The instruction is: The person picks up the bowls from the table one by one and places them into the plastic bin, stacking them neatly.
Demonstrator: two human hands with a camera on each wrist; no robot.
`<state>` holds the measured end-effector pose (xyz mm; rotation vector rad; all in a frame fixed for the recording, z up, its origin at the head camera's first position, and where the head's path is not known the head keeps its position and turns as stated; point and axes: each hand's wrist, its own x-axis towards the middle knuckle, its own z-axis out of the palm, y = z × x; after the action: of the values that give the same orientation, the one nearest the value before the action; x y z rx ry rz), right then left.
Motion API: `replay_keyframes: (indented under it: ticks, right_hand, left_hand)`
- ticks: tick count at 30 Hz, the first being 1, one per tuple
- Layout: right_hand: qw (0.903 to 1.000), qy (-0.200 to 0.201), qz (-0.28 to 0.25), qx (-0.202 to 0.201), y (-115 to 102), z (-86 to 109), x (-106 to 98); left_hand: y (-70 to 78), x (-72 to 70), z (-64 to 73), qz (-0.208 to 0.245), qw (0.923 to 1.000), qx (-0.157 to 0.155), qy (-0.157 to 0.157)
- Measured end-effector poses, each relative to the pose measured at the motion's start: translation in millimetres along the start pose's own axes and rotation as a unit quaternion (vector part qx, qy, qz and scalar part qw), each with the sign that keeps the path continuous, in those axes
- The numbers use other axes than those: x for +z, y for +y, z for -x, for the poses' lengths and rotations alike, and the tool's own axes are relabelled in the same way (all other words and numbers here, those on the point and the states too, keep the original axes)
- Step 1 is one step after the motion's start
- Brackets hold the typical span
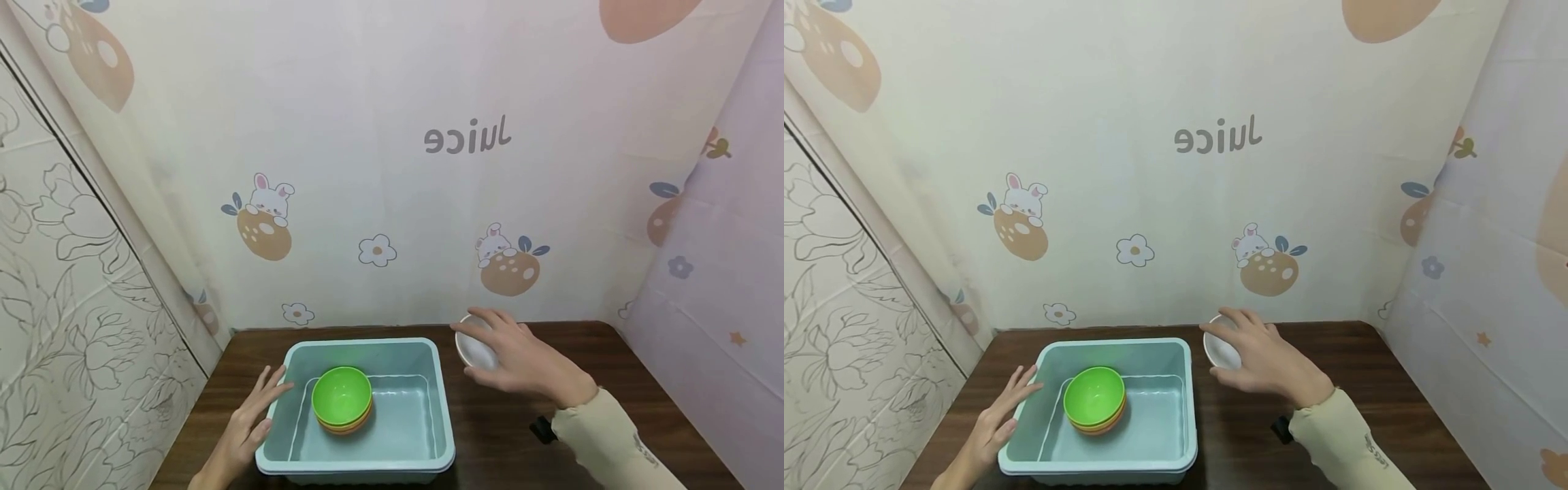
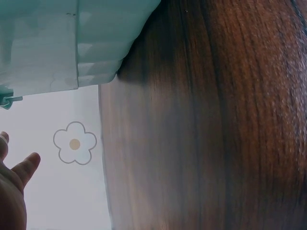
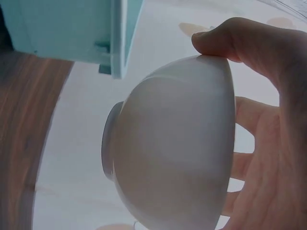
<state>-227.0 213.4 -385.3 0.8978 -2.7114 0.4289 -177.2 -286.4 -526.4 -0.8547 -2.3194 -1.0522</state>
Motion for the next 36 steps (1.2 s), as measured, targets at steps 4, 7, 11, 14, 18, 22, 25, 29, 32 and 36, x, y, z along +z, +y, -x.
replay_keyframes:
  ticks: [4, 7, 11, 14, 18, 22, 25, 29, 32, 36]
  right_hand:
    - [1.0, -0.005, -0.007, -0.003, -5, -8.1, 1]
    - [0.9999, -0.013, -0.008, -0.004, -8, -12.8, 2]
    - [0.9998, -0.015, -0.004, -0.013, -10, -17.8, 2]
    - [0.9997, -0.014, -0.001, -0.02, -12, -21.0, 2]
    - [0.9996, -0.016, -0.002, -0.022, -14, -23.4, 2]
    - [0.9996, -0.02, -0.007, -0.02, -15, -24.7, 2]
    - [0.9995, -0.023, -0.011, -0.021, -16, -26.1, 2]
    - [0.9993, -0.029, -0.014, -0.021, -17, -27.4, 2]
    - [0.9992, -0.032, -0.015, -0.019, -18, -27.7, 3]
    - [0.9992, -0.031, -0.015, -0.018, -21, -28.0, 4]
  left_hand:
    - [-0.4, -0.2, -0.1, 0.003, 1.0, 0.0, -0.001]
    - [-0.8, 0.0, -0.1, 0.003, 1.0, 0.0, -0.001]
    - [-0.9, 0.2, -0.2, 0.003, 1.0, -0.001, -0.001]
    - [-0.8, 0.0, -0.8, 0.004, 1.0, 0.0, -0.001]
    - [-1.3, 0.0, -0.9, 0.006, 1.0, 0.005, 0.0]
    - [-2.1, 0.3, -0.2, 0.009, 0.9999, 0.007, 0.001]
    - [-2.9, 0.6, 0.0, 0.01, 0.9999, 0.009, 0.002]
    - [-3.3, 0.9, -0.1, 0.01, 0.9999, 0.009, 0.002]
    - [-3.2, 1.1, -0.4, 0.01, 0.9999, 0.008, 0.002]
    - [-2.6, 1.2, 0.0, 0.009, 0.9999, 0.008, 0.004]
